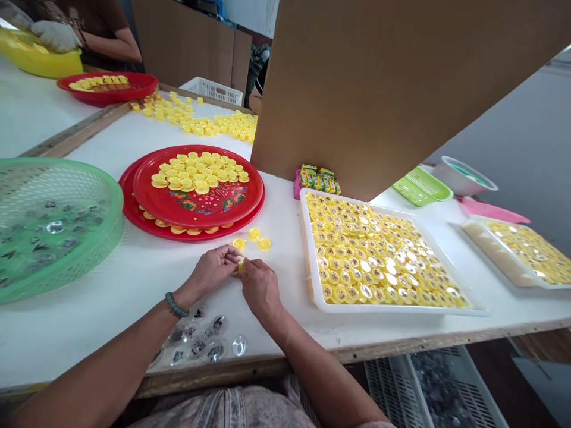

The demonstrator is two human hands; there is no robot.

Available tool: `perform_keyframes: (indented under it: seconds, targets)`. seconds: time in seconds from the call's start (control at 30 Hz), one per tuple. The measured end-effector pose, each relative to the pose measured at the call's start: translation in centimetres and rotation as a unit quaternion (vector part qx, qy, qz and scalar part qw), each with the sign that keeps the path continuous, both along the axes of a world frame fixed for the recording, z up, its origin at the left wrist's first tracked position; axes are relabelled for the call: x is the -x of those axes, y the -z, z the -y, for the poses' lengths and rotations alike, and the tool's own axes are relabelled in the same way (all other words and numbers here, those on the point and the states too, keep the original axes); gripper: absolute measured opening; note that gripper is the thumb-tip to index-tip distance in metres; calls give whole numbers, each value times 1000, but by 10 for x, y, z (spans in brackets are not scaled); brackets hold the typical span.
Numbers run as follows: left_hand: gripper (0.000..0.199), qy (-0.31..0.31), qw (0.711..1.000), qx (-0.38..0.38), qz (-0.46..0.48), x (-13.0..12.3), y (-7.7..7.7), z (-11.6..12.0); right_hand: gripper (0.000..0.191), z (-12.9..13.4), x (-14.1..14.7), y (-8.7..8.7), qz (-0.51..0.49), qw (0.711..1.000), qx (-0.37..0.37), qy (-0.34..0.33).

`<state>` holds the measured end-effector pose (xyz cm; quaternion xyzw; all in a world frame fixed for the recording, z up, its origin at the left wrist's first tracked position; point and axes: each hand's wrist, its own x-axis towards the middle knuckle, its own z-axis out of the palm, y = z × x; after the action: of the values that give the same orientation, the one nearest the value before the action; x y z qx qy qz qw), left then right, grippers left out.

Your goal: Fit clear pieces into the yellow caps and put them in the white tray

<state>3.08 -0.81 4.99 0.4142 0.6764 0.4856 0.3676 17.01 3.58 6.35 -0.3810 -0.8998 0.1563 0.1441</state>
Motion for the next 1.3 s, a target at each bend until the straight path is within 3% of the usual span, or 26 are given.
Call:
perform_keyframes:
  seconds: [0.27, 0.57, 0.8, 1.1, 1.3]
  targets:
    - [25, 13, 1000, 13, 8, -1, 2, 1, 28, -1, -2, 9, -54, 998, -2, 20]
    - [13, -2, 999, 29, 35, -1, 3, 1, 5, -30, 0, -11, -9, 991, 65, -113]
    - [15, -27, 999, 37, 27, -3, 6, -2, 7, -39, -4, -19, -3, 977, 92, -192]
    - [25, -19, 999, 34, 35, -5, 1, -1, 11, -41, 2, -20, 51, 980, 105, -160]
    - [23, -16, 996, 86, 29, -4, 2, -7, 17, -44, 13, -25, 140, 971, 104, -163]
